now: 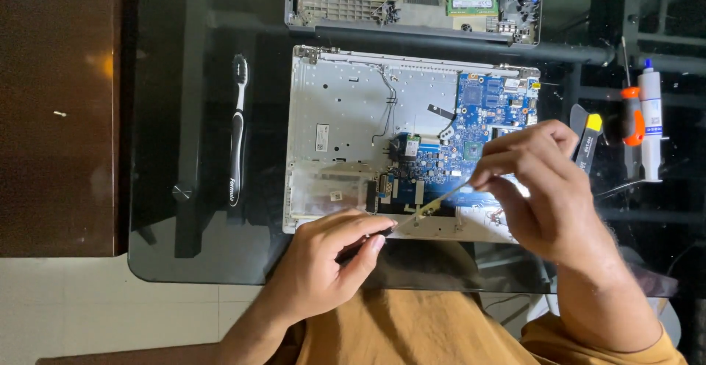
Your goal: Repairing a laptop by connecting internal cables, using a screwdriver on the motherboard, and aligning components within the chassis.
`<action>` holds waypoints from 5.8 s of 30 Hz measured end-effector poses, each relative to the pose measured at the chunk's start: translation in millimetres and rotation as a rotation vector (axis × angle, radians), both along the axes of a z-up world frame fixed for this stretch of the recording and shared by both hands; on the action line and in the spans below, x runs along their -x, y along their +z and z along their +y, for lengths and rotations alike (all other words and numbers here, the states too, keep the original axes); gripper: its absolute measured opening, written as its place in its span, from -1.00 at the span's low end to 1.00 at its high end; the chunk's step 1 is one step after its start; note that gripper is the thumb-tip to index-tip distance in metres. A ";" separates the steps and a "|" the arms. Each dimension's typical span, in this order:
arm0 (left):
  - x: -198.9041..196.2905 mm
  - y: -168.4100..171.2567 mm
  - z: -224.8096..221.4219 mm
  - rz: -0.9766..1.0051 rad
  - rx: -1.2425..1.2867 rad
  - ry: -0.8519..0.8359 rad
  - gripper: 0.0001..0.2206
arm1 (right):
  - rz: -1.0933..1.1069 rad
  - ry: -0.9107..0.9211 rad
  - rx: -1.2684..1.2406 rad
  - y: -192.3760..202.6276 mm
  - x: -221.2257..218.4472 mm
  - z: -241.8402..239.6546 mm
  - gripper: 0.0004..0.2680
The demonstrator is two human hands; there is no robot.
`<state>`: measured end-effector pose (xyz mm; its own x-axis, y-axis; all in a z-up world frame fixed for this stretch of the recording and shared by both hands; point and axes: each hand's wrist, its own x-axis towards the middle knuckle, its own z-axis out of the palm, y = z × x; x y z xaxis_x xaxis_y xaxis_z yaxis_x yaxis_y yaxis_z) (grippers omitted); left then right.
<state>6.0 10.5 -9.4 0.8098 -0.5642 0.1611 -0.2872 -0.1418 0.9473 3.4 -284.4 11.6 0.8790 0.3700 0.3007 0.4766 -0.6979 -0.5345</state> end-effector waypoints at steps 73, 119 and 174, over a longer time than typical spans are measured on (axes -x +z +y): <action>-9.7 -18.5 20.5 -0.193 -0.362 0.372 -0.78 | -0.054 -0.051 0.243 -15.8 17.2 -2.8 -0.71; -46.0 9.1 12.8 -0.610 -0.486 0.208 -0.88 | -0.132 -0.289 0.381 -24.8 17.4 -64.8 -0.66; -108.2 -7.8 -78.8 0.010 -0.647 -0.047 -0.90 | 0.122 -0.444 0.410 -98.3 -72.4 -83.7 -0.90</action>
